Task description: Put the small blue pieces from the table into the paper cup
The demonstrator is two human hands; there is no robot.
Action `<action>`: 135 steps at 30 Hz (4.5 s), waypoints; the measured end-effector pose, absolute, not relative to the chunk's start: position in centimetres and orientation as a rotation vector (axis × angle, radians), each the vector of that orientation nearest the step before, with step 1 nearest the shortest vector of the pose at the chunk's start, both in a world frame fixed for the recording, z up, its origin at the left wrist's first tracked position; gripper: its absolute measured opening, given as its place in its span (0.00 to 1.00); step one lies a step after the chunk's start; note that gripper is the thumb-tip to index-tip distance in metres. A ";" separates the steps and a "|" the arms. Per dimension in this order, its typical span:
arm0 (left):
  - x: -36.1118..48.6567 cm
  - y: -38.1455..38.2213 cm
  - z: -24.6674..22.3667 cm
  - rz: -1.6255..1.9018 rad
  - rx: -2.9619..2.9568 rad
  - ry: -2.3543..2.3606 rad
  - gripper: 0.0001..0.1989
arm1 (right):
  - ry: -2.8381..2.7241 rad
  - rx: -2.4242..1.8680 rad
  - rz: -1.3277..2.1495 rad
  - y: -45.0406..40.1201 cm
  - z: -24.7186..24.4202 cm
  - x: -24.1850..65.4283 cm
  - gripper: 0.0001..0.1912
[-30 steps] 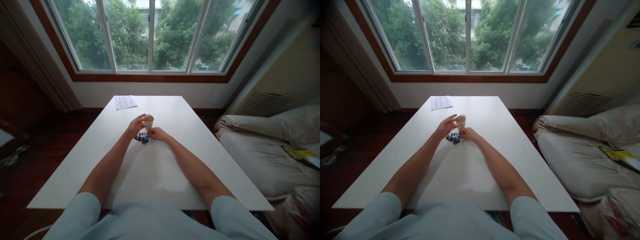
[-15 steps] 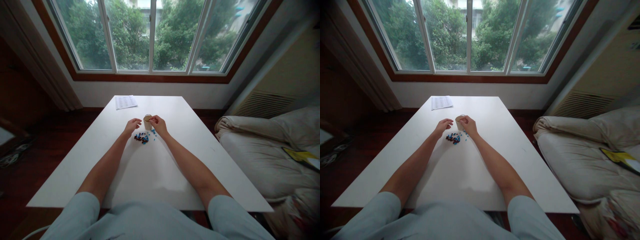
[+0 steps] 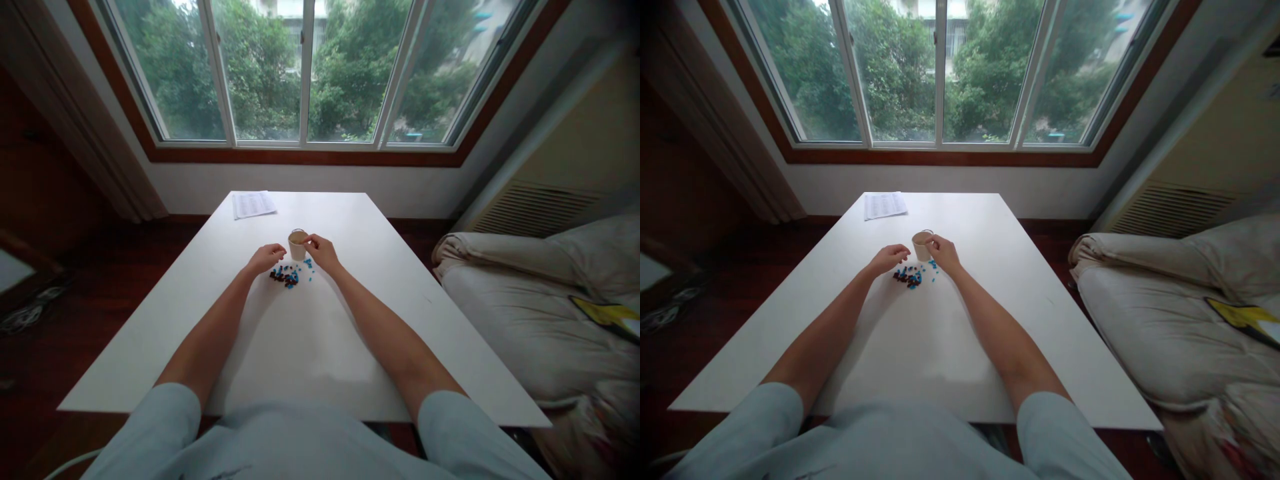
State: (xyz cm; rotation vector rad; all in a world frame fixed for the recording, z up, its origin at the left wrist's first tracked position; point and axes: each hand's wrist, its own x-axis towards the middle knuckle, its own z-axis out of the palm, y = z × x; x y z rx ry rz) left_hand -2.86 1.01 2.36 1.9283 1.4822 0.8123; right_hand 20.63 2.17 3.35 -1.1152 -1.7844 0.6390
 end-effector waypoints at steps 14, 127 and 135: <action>-4.0 -0.1 1.5 0.429 2.287 1.658 0.12 | -2.258 -1.146 0.185 1.0 1.3 21.4 0.08; 7.0 -4.8 -0.4 0.704 2.513 1.756 0.13 | -1.857 -1.454 0.328 2.8 -2.1 22.1 0.15; 4.6 -3.4 -0.6 0.881 2.257 1.805 0.11 | -2.087 -1.426 0.369 1.6 -2.0 21.6 0.17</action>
